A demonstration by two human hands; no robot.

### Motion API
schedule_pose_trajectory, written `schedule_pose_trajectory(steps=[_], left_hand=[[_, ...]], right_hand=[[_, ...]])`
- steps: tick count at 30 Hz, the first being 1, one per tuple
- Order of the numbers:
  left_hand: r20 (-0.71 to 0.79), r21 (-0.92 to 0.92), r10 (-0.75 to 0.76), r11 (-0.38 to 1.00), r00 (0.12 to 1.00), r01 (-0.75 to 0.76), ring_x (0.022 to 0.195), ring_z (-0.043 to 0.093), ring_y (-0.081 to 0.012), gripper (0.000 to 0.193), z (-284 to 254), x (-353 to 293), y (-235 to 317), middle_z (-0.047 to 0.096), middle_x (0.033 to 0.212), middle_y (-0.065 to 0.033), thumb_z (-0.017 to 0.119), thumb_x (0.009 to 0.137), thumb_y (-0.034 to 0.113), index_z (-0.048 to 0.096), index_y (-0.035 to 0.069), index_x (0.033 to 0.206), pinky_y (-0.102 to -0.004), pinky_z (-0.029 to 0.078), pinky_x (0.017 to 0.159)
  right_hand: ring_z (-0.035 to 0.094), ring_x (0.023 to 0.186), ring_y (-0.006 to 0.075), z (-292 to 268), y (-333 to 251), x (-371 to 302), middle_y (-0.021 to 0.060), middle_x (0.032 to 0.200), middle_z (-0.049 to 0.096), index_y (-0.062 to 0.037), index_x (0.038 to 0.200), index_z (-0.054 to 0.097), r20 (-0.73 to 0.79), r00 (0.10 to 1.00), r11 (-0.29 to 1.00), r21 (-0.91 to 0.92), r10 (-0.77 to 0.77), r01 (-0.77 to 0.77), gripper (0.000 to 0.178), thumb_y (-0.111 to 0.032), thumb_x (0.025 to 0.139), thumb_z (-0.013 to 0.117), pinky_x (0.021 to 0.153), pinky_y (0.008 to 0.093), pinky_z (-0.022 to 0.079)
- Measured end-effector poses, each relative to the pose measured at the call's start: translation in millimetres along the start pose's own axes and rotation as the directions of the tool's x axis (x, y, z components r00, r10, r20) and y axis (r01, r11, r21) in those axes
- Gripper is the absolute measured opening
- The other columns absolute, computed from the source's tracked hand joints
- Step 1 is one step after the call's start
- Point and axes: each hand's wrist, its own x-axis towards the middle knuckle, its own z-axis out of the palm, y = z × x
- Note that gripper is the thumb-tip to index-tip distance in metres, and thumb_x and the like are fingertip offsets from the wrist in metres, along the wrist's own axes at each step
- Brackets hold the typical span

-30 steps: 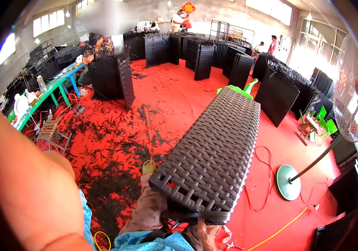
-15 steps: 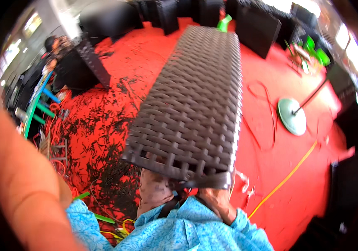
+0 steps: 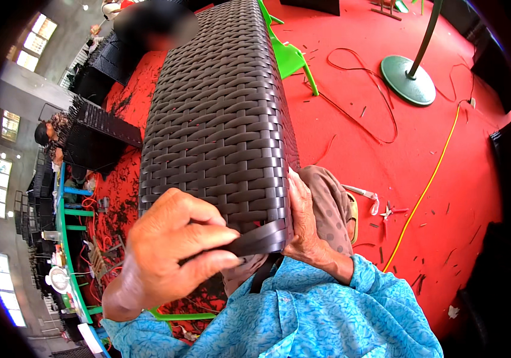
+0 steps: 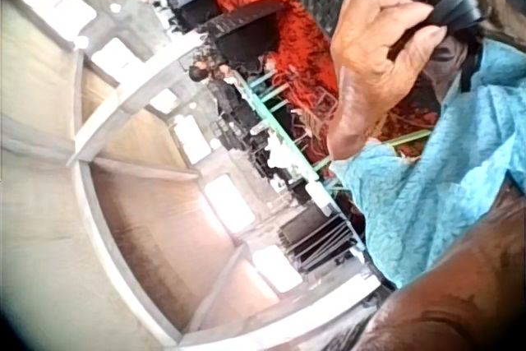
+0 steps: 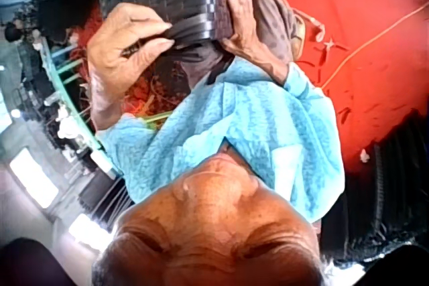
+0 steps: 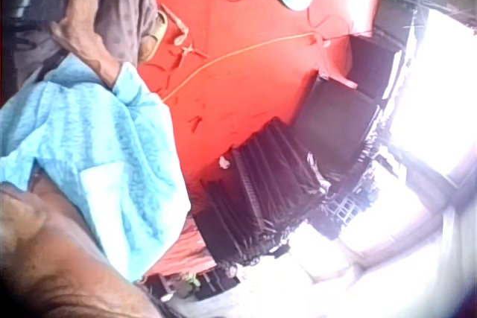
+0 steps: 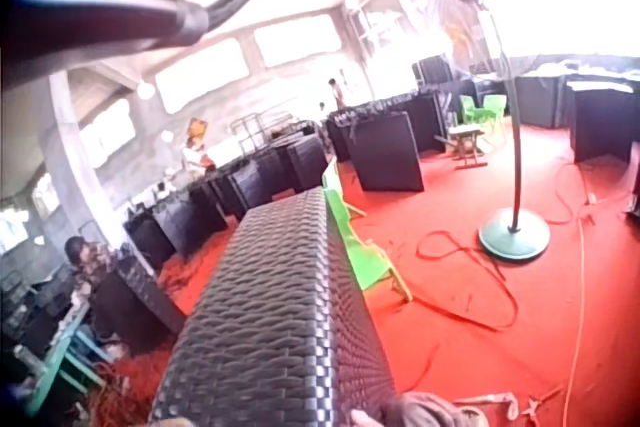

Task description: The person weaves plastic rattan strips into a woven furniture frame by hand, tucking and threading the strip ends through the weave to secure the edges.

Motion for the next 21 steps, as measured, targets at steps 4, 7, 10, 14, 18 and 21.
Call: schedule_pose_trajectory(steps=[4, 7, 10, 14, 18, 21], left_hand=[[0.058, -0.094, -0.139, 0.985, 0.989, 0.144, 0.067, 0.059, -0.0219, 0.020, -9, 6, 9, 0.064, 0.076, -0.0059, 0.078, 0.068, 0.010, 0.070, 0.005, 0.086, -0.0319, 0.047, 0.062], [0.003, 0.169, -0.050, 0.984, 0.999, 0.049, 0.064, 0.058, -0.0214, 0.025, -10, 10, 9, 0.063, 0.074, -0.0055, 0.077, 0.065, 0.010, 0.070, 0.005, 0.089, -0.0324, 0.045, 0.058], [0.019, 0.441, 0.123, 0.889, 0.992, -0.119, 0.064, 0.056, -0.0201, 0.033, -9, 9, 9, 0.060, 0.080, -0.0051, 0.072, 0.067, 0.008, 0.068, 0.008, 0.100, -0.0330, 0.041, 0.055], [0.125, 0.692, 0.253, 0.671, 0.960, -0.267, 0.062, 0.052, -0.0169, 0.043, -5, 0, 10, 0.055, 0.090, -0.0053, 0.064, 0.070, 0.004, 0.065, 0.012, 0.113, -0.0313, 0.037, 0.051], [0.126, 0.726, 0.284, 0.627, 0.950, -0.284, 0.059, 0.046, -0.0138, 0.055, -5, -12, 2, 0.051, 0.091, -0.0041, 0.066, 0.071, 0.006, 0.062, 0.026, 0.122, -0.0273, 0.033, 0.047], [0.171, 0.679, 0.250, 0.671, 0.953, -0.298, 0.057, 0.043, -0.0139, 0.056, 6, -21, -10, 0.047, 0.090, -0.0025, 0.073, 0.069, 0.014, 0.062, 0.031, 0.122, -0.0272, 0.033, 0.044]], right_hand=[[0.030, 0.134, 0.0411, -3, -3, 0, 0.0210, 0.148, 0.027, -0.0033, 0.143, 0.028, 0.035, 0.999, 1.000, -0.008, 0.029, -0.028, 0.107, 0.000, 0.045, 0.072, 0.110, 0.0478, 0.026], [0.030, 0.134, 0.0413, -5, -3, 0, 0.0209, 0.148, 0.027, -0.0042, 0.143, 0.027, 0.042, 0.999, 0.999, 0.015, 0.031, -0.032, 0.110, 0.001, 0.043, 0.072, 0.109, 0.0486, 0.027], [0.030, 0.134, 0.0412, -4, -3, 1, 0.0201, 0.148, 0.027, -0.0052, 0.143, 0.029, 0.029, 0.999, 0.998, 0.052, 0.032, -0.033, 0.111, 0.001, 0.042, 0.072, 0.108, 0.0486, 0.027], [0.031, 0.134, 0.0411, -3, -4, 1, 0.0200, 0.148, 0.027, -0.0057, 0.143, 0.031, 0.018, 0.999, 0.995, 0.093, 0.045, -0.046, 0.110, 0.001, 0.042, 0.073, 0.108, 0.0489, 0.028], [0.031, 0.134, 0.0410, -4, -3, -1, 0.0202, 0.148, 0.027, -0.0057, 0.143, 0.030, 0.018, 0.999, 0.995, 0.093, 0.043, -0.044, 0.111, -0.001, 0.042, 0.075, 0.108, 0.0493, 0.028], [0.031, 0.133, 0.0413, -5, -3, -1, 0.0204, 0.148, 0.027, -0.0057, 0.143, 0.030, 0.024, 0.999, 0.996, 0.083, 0.038, -0.040, 0.111, -0.002, 0.042, 0.076, 0.108, 0.0496, 0.028]])
